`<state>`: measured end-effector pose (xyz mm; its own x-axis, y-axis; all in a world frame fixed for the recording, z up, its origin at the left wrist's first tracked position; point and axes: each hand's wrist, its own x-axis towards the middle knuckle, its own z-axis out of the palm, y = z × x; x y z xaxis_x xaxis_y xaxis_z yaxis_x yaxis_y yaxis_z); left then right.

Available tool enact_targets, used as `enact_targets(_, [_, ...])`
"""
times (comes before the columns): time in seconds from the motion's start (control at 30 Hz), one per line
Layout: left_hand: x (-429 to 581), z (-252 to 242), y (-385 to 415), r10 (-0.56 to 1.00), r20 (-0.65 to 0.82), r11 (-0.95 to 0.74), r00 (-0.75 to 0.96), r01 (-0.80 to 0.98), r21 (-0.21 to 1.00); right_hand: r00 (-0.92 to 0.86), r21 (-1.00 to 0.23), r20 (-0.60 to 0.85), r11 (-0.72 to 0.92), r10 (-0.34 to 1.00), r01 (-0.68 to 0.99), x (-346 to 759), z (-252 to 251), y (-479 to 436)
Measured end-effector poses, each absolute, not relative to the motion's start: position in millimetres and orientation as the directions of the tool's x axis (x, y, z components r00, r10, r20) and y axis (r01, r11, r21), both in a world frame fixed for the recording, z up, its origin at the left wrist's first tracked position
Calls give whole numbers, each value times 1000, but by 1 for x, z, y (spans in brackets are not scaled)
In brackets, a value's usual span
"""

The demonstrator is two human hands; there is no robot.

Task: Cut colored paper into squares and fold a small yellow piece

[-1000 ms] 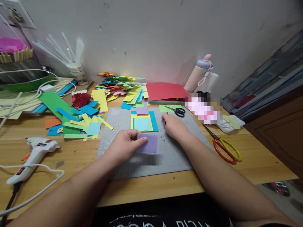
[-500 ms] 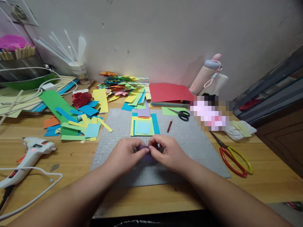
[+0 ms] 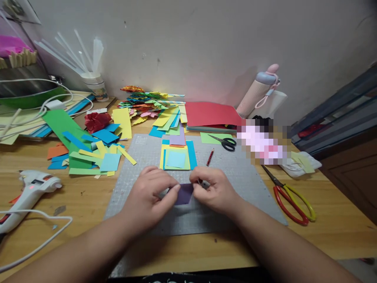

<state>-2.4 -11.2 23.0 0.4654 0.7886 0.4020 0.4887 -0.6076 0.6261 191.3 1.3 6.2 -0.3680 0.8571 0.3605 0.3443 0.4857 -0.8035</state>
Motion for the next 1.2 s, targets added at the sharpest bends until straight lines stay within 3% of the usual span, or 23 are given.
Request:
enact_targets(0.2, [-7, 34, -10, 938, 268, -344, 217, 518, 783, -176, -883, 281, 326, 943, 338, 208, 8, 15])
enact_targets(0.33, [-2, 27, -11, 964, 75, -187, 255, 450, 873, -298, -983, 129, 162, 946, 88, 202, 3, 8])
enact_targets(0.43, [3, 21, -10, 955, -49, -90, 293, 442, 893, -393, -989, 49, 99, 918, 109, 194, 0, 0])
enact_targets(0.63, [4, 16, -7, 898, -5, -233, 441, 483, 844, -507, -923, 86, 260, 858, 285, 190, 2, -4])
enact_targets(0.83, [3, 18, -5, 858, 57, -370, 510, 538, 757, -574, -897, 139, 349, 807, 273, 188, 3, -6])
enact_targets(1.2, [-7, 28, 2, 909, -46, -205, 415, 539, 817, -455, -926, 167, 298, 874, 233, 208, 11, 5])
